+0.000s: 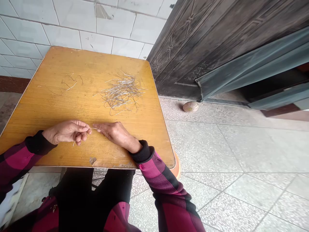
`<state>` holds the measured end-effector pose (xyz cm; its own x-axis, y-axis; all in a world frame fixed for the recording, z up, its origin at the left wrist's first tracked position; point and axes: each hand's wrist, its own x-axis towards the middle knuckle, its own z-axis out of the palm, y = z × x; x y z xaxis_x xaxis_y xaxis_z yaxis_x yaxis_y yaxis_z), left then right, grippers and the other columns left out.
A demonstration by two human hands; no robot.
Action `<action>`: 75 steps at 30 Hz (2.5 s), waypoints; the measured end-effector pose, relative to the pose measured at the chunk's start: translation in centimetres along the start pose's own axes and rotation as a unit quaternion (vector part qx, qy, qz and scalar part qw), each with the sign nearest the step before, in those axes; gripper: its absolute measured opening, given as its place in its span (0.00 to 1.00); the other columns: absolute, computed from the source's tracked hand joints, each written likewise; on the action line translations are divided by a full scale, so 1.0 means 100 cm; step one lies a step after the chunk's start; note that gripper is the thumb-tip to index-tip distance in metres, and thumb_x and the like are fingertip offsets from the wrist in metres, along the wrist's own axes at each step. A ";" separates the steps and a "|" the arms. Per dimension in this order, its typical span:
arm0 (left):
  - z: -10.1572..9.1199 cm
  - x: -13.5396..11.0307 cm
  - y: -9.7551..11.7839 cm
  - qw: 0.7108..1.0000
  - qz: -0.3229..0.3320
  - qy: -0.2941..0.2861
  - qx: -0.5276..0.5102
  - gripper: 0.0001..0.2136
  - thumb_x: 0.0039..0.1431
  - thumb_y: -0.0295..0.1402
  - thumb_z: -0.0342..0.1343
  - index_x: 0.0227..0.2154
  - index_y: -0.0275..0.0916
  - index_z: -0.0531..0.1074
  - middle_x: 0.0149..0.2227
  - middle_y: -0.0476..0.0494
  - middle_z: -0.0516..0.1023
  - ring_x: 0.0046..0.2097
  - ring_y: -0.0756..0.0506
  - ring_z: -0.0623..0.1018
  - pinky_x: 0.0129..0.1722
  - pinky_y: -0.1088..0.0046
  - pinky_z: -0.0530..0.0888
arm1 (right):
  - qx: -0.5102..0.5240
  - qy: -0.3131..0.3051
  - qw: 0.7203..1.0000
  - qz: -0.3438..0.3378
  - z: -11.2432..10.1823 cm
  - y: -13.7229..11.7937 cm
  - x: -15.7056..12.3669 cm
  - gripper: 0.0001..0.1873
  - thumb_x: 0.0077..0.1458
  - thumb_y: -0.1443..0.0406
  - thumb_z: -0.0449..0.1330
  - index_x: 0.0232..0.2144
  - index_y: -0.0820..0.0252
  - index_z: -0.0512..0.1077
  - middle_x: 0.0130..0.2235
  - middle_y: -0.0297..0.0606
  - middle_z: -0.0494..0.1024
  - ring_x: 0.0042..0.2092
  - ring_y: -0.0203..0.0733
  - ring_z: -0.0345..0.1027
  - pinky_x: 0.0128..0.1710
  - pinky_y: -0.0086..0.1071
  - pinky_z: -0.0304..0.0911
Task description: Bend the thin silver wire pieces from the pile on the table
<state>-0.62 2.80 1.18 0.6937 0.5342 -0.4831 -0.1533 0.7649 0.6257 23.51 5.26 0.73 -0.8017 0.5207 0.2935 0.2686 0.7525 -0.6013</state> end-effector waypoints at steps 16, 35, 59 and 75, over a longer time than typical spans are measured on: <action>0.010 -0.007 0.018 0.964 0.109 0.139 -0.198 0.20 0.66 0.19 0.37 0.27 0.25 0.73 0.20 0.42 0.76 0.17 0.55 0.74 0.18 0.84 0.74 | -0.041 0.023 0.997 0.058 0.026 -0.012 -0.004 0.25 0.67 0.63 0.44 0.64 0.65 0.56 0.27 0.36 0.75 0.26 0.34 0.67 0.30 0.28 0.66; -0.001 -0.007 0.025 0.949 0.069 0.159 -0.264 0.18 0.66 0.19 0.34 0.30 0.25 0.70 0.21 0.41 0.76 0.17 0.54 0.75 0.19 0.83 0.76 | -0.155 -0.049 0.986 -0.025 0.032 -0.027 -0.010 0.20 0.67 0.61 0.46 0.48 0.66 0.72 0.32 0.40 0.80 0.26 0.34 0.69 0.25 0.27 0.58; 0.006 0.012 0.020 0.996 -0.081 0.017 0.032 0.09 0.57 0.21 0.50 0.28 0.27 0.76 0.15 0.51 0.65 0.11 0.59 0.54 0.10 0.87 0.61 | -0.217 -0.093 0.948 -0.215 0.037 -0.047 0.004 0.14 0.66 0.70 0.49 0.49 0.64 0.70 0.38 0.40 0.76 0.38 0.38 0.67 0.41 0.35 0.59; 0.008 0.006 0.020 0.869 0.184 0.162 0.430 0.09 0.53 0.32 0.57 0.37 0.36 0.75 0.25 0.49 0.74 0.23 0.52 0.69 0.23 0.79 0.63 | -0.267 -0.042 0.954 -0.129 0.040 -0.036 0.000 0.14 0.64 0.72 0.49 0.48 0.66 0.71 0.33 0.39 0.76 0.31 0.36 0.65 0.30 0.32 0.55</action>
<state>0.07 4.38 2.67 0.4534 0.8656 -0.2125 0.3564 0.0424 0.9334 20.41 0.88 -0.08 -0.9120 0.2727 0.3064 0.2719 0.9612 -0.0463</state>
